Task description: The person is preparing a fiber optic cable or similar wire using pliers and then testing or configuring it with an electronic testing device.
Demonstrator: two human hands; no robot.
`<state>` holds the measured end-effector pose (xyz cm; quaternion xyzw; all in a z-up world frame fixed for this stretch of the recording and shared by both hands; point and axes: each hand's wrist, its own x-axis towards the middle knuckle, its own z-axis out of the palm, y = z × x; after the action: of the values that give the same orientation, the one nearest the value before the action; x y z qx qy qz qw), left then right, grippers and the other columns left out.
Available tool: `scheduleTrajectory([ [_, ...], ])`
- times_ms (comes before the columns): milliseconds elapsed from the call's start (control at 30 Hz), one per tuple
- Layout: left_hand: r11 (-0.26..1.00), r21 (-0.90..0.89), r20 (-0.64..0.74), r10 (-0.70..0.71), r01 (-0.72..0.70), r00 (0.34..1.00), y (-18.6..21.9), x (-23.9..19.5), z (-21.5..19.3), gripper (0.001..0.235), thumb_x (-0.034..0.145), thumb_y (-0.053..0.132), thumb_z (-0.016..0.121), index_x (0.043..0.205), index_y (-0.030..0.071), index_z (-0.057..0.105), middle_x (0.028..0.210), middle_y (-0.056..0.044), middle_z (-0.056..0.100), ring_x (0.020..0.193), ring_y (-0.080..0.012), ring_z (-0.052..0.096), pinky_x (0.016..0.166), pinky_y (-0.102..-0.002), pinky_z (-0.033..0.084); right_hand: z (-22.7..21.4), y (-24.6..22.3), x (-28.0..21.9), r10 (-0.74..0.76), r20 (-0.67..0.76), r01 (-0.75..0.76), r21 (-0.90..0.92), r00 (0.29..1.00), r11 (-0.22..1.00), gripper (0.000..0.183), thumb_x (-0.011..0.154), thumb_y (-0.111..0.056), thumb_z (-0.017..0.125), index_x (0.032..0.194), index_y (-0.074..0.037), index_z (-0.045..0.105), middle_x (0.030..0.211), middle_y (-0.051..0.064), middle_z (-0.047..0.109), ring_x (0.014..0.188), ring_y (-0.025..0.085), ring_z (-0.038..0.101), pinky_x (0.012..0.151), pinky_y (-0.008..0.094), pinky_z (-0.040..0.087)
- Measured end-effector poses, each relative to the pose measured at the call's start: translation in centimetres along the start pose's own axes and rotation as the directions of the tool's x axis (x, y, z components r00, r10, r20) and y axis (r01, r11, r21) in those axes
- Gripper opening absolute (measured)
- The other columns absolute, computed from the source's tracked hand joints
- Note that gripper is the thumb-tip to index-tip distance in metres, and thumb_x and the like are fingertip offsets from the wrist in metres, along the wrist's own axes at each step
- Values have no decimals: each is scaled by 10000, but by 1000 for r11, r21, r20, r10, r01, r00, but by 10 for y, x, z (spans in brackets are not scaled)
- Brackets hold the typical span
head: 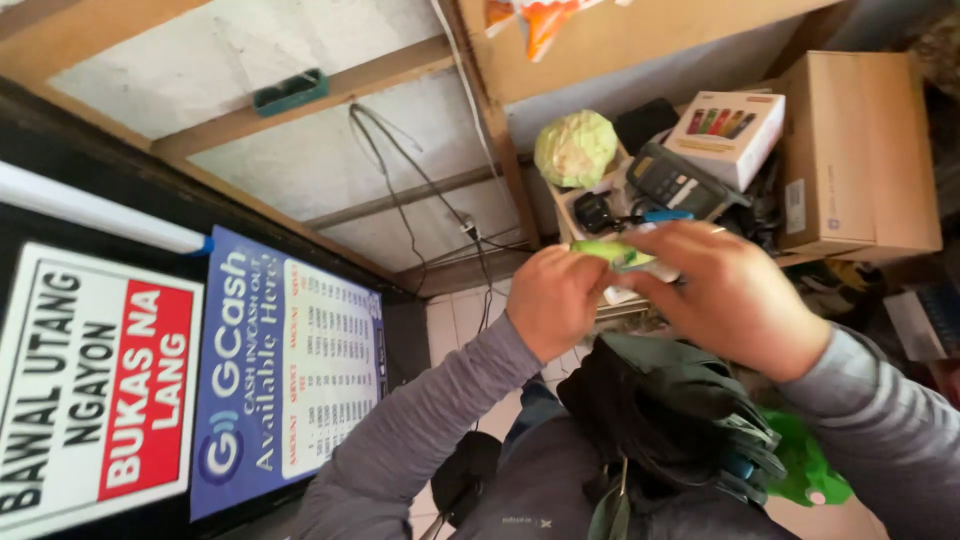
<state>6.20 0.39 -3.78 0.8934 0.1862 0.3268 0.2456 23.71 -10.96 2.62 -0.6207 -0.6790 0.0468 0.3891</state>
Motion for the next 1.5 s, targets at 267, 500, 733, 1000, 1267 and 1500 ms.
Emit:
scheduleTrajectory([
  [267,983,147,314,55,-106,948,-23,-21,34,187,906,253,663,793,105,674,739,-95,681,731,-299,680,691,-446,521,34,36,-40,161,60,-160,-20,985,987,160,894,-138,752,986,-18,700,899,164,707,822,348,692,714,412,542],
  [500,994,107,402,-45,2,915,-30,-24,42,189,935,283,647,846,133,720,775,-105,710,707,-314,711,623,-454,541,43,56,-61,403,177,-435,229,898,871,158,866,-93,715,1002,-13,710,861,143,747,747,254,736,671,334,570],
  [733,995,35,512,-97,92,854,-72,-23,74,227,908,364,690,861,146,731,802,-110,725,761,-332,717,640,-470,546,62,90,-77,417,212,-421,-29,884,907,190,945,-193,720,873,-21,680,776,201,666,710,401,651,620,427,519],
  [1000,970,73,653,-223,233,723,-141,-39,129,285,879,412,706,1015,167,754,913,-114,752,884,-319,717,771,-482,544,154,215,-112,495,147,-484,-103,857,869,179,924,-208,693,994,-46,722,883,190,707,811,393,700,738,462,556],
  [1267,982,186,720,-149,18,678,-207,-97,172,195,891,290,680,1029,165,739,928,-95,747,931,-314,714,845,-495,534,197,224,-110,455,98,-440,-143,885,887,304,853,-166,699,1120,-23,733,1049,219,697,913,415,681,818,488,549],
  [1500,916,339,747,-123,-215,653,-278,-138,203,183,857,143,616,996,181,729,982,-50,742,1068,-256,659,994,-483,453,167,213,-115,711,147,-711,-59,688,701,296,921,-259,714,1114,-40,762,1026,177,745,882,308,726,810,403,570],
])
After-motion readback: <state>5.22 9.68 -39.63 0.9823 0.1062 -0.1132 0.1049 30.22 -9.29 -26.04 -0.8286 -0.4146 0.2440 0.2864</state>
